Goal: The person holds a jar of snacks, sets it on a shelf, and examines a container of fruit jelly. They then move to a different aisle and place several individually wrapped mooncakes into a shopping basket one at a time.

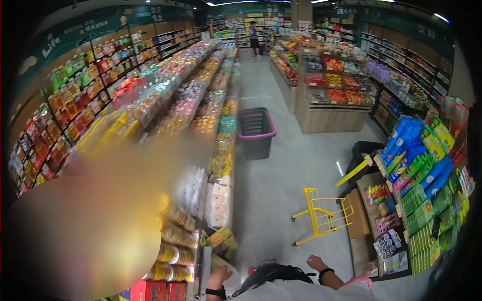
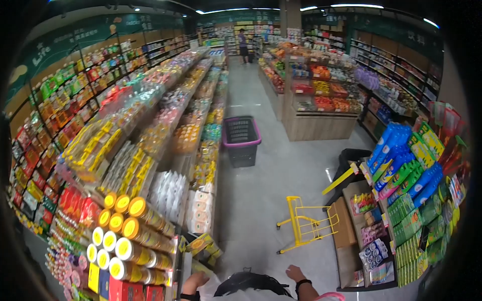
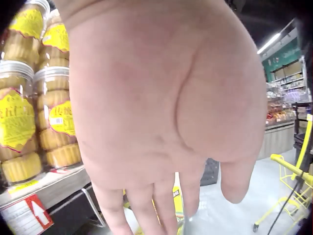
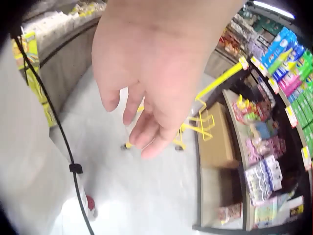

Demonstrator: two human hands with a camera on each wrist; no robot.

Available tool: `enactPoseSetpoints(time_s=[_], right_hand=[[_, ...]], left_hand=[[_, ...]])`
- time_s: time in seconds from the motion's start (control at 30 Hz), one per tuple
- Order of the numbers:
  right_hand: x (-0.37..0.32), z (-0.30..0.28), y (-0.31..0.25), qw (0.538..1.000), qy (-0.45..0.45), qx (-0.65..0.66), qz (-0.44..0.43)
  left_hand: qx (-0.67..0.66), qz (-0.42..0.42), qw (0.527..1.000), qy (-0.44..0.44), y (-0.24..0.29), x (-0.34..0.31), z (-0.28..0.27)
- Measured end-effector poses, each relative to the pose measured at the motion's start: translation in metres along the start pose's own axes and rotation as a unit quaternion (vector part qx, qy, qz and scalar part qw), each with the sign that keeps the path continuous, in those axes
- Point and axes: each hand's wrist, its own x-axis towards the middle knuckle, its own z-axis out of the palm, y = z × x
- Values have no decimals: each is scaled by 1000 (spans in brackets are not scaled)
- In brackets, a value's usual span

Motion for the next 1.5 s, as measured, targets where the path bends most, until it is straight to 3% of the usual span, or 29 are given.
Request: enactPoseSetpoints(time_s=[0.07, 0.13, 0.17, 0.2, 0.27, 0.33, 0.4, 0.53, 0.57, 0.63, 0.67, 0.73, 0.8, 0.87, 0.9, 0.93, 1.03, 1.1, 1.17, 1.27, 1.33, 1.37, 1.4, 1.5], right_hand=[[5, -6, -25, 998, 9, 39, 49], [-6, -14, -51, 992, -15, 72, 103], [-8, -1, -34, 993, -39, 52, 96], [-1, 20, -6, 982, -151, -24, 115], [-15, 65, 72, 976, -213, -48, 11], [-28, 64, 66, 927, -238, -54, 286], [-35, 68, 81, 910, -258, -28, 325], [19, 67, 97, 916, -271, 19, 296], [34, 60, 96, 917, -273, 30, 289], [73, 35, 84, 921, -275, 52, 271], [102, -15, 45, 944, -297, -69, 127], [161, -52, 18, 964, -175, -22, 198], [239, -63, 26, 963, -158, -24, 217], [295, -90, 21, 977, -113, 11, 179], [330, -86, 34, 987, -109, -22, 116], [358, -81, 45, 991, -108, -54, 53], [389, -157, -34, 989, -45, 58, 131], [412, -147, -30, 993, -61, 25, 97], [430, -127, -23, 994, -81, 3, 69], [440, -77, 14, 970, -214, -111, 38], [433, -85, 1, 944, -275, -127, 132], [431, -101, -17, 944, -271, -114, 152], [435, -112, -25, 942, -267, -105, 172], [487, -92, -4, 946, -261, -116, 154]], left_hand=[[34, 12, 999, -30, -8, 23, -9], [-2, 44, 998, 39, 16, 8, -52], [8, 25, 999, 32, 28, 15, -69], [17, 8, 999, 29, 33, 26, -79], [13, 44, 997, 62, 36, 46, -87], [26, 63, 995, 69, 40, 71, -91], [57, 62, 995, 52, 48, 92, -93], [-8, 36, 999, -10, 71, 116, -116], [11, 47, 998, 40, 73, 124, -113], [39, 15, 999, -9, 72, 153, -118], [48, -10, 998, -29, 70, 170, -119], [14, -3, 1000, -11, 90, 184, -151], [-66, -38, 996, 38, 95, 213, -174], [-75, -32, 988, 130, 117, 222, -203], [-57, -39, 986, 151, 119, 232, -211], [-53, -49, 986, 153, 121, 240, -216], [-75, -99, 989, 85, 127, 255, -232], [-121, -135, 983, 27, 145, 260, -258], [-101, -133, 985, 37, 130, 286, -252], [-67, -112, 991, 29, 104, 329, -259], [-63, -96, 993, 30, 95, 352, -271], [-43, -104, 994, -4, 94, 366, -283], [-41, -71, 996, 24, 98, 371, -297], [-60, -44, 993, 88, 96, 397, -332]])
